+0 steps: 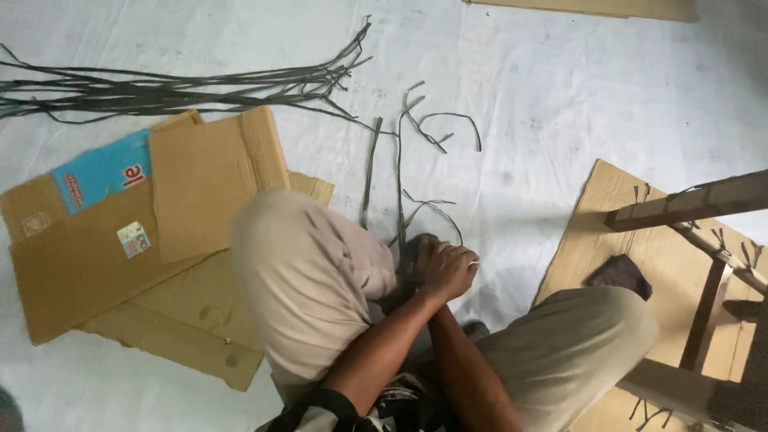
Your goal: Tying and wrapping plastic strips around the legs of a wooden stool to provide a decorative or protective finish.
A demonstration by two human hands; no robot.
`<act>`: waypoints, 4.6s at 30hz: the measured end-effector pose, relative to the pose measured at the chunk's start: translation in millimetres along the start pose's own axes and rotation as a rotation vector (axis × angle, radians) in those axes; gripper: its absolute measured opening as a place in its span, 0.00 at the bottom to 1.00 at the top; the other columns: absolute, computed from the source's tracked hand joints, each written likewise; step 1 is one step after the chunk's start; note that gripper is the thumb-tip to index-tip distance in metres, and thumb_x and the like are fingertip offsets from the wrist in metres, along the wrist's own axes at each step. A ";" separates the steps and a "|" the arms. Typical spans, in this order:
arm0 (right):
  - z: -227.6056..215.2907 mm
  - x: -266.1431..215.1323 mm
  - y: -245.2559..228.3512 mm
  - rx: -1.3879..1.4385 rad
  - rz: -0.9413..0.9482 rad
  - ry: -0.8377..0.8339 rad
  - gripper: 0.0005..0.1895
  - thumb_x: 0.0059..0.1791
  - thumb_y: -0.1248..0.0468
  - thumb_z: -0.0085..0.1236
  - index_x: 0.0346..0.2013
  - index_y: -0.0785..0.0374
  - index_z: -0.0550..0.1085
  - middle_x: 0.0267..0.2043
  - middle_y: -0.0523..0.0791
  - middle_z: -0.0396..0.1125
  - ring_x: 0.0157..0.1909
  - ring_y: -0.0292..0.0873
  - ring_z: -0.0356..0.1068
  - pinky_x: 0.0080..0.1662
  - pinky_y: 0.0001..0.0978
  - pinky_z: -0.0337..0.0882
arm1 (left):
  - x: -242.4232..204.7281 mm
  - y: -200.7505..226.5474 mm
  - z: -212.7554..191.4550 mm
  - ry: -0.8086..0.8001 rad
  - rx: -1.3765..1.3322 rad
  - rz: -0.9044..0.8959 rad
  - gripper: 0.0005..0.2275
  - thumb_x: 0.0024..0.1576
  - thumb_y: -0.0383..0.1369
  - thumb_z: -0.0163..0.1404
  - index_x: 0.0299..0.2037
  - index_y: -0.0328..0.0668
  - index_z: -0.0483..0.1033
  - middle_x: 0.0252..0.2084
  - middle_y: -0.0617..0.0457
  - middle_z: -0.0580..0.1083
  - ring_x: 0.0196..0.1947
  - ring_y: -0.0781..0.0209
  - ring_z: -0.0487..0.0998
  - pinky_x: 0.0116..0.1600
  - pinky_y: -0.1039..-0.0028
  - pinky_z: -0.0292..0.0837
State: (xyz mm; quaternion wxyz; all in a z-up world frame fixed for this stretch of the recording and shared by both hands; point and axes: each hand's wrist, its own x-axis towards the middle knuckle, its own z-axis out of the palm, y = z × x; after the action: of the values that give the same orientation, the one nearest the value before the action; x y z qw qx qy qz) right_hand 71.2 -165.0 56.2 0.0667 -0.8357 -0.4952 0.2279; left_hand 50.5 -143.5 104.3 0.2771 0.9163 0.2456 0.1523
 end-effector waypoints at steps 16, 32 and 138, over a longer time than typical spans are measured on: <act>23.5 27.7 -20.1 0.067 0.155 0.165 0.05 0.51 0.61 0.57 0.36 0.58 0.75 0.37 0.42 0.70 0.46 0.42 0.72 0.45 0.32 0.74 | -0.2 -81.5 13.8 0.061 -0.162 -0.319 0.10 0.58 0.35 0.51 0.49 0.51 0.78 0.46 0.53 0.78 0.51 0.49 0.80 0.55 0.56 0.74; 15.6 149.4 73.9 0.270 0.073 0.359 0.21 0.50 0.57 0.61 0.57 0.56 0.73 0.54 0.48 0.65 0.49 0.55 0.76 0.47 0.46 0.78 | 39.6 -179.7 3.0 -0.333 -0.117 -0.663 0.34 0.60 0.39 0.50 0.75 0.38 0.51 0.78 0.37 0.47 0.76 0.28 0.44 0.66 0.27 0.54; 28.6 -33.2 122.1 0.372 0.566 0.174 0.14 0.49 0.66 0.51 0.45 0.71 0.78 0.36 0.61 0.75 0.45 0.67 0.76 0.45 0.56 0.77 | 49.8 26.0 57.7 -0.201 -0.619 -0.350 0.20 0.65 0.46 0.40 0.51 0.39 0.77 0.47 0.33 0.76 0.52 0.33 0.76 0.58 0.45 0.71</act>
State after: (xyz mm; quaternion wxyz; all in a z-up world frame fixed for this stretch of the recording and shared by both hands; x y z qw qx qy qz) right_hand 142.3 -257.9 0.2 0.1941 -0.9297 -0.1862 0.2515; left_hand 125.5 -160.7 80.3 0.5857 0.7438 0.3122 0.0787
